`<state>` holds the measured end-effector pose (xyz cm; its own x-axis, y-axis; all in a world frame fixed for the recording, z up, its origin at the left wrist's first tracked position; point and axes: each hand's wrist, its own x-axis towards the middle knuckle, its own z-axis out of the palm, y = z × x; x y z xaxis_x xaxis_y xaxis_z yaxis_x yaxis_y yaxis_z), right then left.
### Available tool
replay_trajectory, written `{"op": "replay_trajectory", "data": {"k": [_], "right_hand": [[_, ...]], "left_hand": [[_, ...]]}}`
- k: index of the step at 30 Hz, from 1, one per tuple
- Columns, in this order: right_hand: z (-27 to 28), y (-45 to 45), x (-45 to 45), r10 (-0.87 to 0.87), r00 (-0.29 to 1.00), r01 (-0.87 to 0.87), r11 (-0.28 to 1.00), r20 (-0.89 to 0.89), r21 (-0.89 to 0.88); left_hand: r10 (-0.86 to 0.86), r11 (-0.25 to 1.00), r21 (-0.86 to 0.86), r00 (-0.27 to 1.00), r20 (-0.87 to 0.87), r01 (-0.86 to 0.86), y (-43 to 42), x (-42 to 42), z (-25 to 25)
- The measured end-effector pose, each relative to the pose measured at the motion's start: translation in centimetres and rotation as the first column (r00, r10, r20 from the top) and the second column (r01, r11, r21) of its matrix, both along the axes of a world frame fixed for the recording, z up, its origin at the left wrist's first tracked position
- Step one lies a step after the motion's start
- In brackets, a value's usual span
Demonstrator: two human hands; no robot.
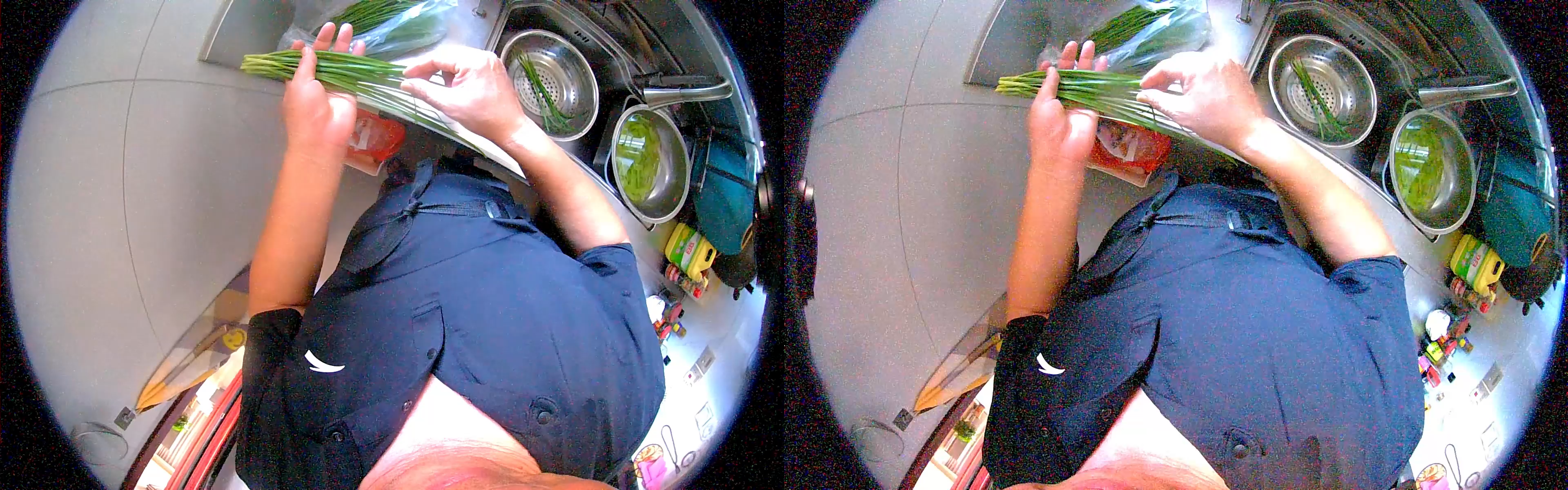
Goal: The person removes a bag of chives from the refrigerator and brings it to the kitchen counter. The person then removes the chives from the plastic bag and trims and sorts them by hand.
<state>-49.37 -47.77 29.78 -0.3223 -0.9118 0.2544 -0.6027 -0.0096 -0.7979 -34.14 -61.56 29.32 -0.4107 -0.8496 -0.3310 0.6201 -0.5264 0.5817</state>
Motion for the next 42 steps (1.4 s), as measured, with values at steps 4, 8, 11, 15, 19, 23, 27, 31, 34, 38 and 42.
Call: {"op": "replay_trajectory", "data": {"k": [4,8,11,15,19,23,27,31,34,38,42], "right_hand": [[-0.1,-0.5,0.2,-0.001,0.996,0.002,1.000,-0.090,0.010],[-0.4,-0.6,0.3,0.004,0.980,-0.017,0.998,-0.197,-0.061],[-0.7,-0.8,0.4,0.006,0.973,-0.025,0.996,-0.229,-0.083],[-0.7,-1.1,0.5,0.020,0.971,-0.043,0.995,-0.237,-0.092],[-1.2,-1.5,0.3,0.056,0.960,-0.090,0.989,-0.275,-0.113],[-0.9,-1.4,0.3,0.014,0.981,-0.041,0.990,-0.193,-0.135],[0.3,0.1,-1.0,-0.101,0.984,0.130,0.972,0.150,-0.197],[-0.5,2.1,-3.4,-0.212,0.937,0.260,0.954,0.277,-0.150],[-2.2,3.2,-4.4,-0.265,0.919,0.276,0.961,0.291,0.003],[-8.5,3.5,-2.8,-0.123,0.927,0.065,0.983,0.354,0.171],[-12.1,0.2,2.2,0.049,0.953,-0.150,0.933,0.299,0.326]], "left_hand": [[-0.011,1.000,0.001,0.999,-0.047,0.011,0.2,0.1,-0.4],[-0.002,1.000,-0.006,0.999,-0.051,0.002,0.2,0.1,-0.4],[-0.012,1.000,-0.025,0.998,-0.064,0.010,0.1,0.3,-0.7],[-0.013,0.999,-0.033,0.998,-0.057,0.011,0.3,0.2,-0.3],[-0.004,0.999,-0.046,1.000,-0.006,0.004,0.7,-0.1,0.0],[0.019,1.000,-0.018,0.999,-0.027,-0.019,-0.1,0.1,-0.3],[0.064,0.998,-0.023,0.997,-0.035,-0.065,-1.6,1.3,-0.1],[0.096,0.995,-0.012,0.990,-0.107,-0.098,-2.3,2.9,1.0],[0.153,0.983,-0.085,0.983,-0.099,-0.161,-3.2,4.9,2.0],[0.007,0.994,-0.096,0.936,-0.353,-0.044,-4.9,9.4,1.6],[0.091,0.981,-0.139,0.957,-0.275,-0.133,-4.4,10.9,2.6]]}}
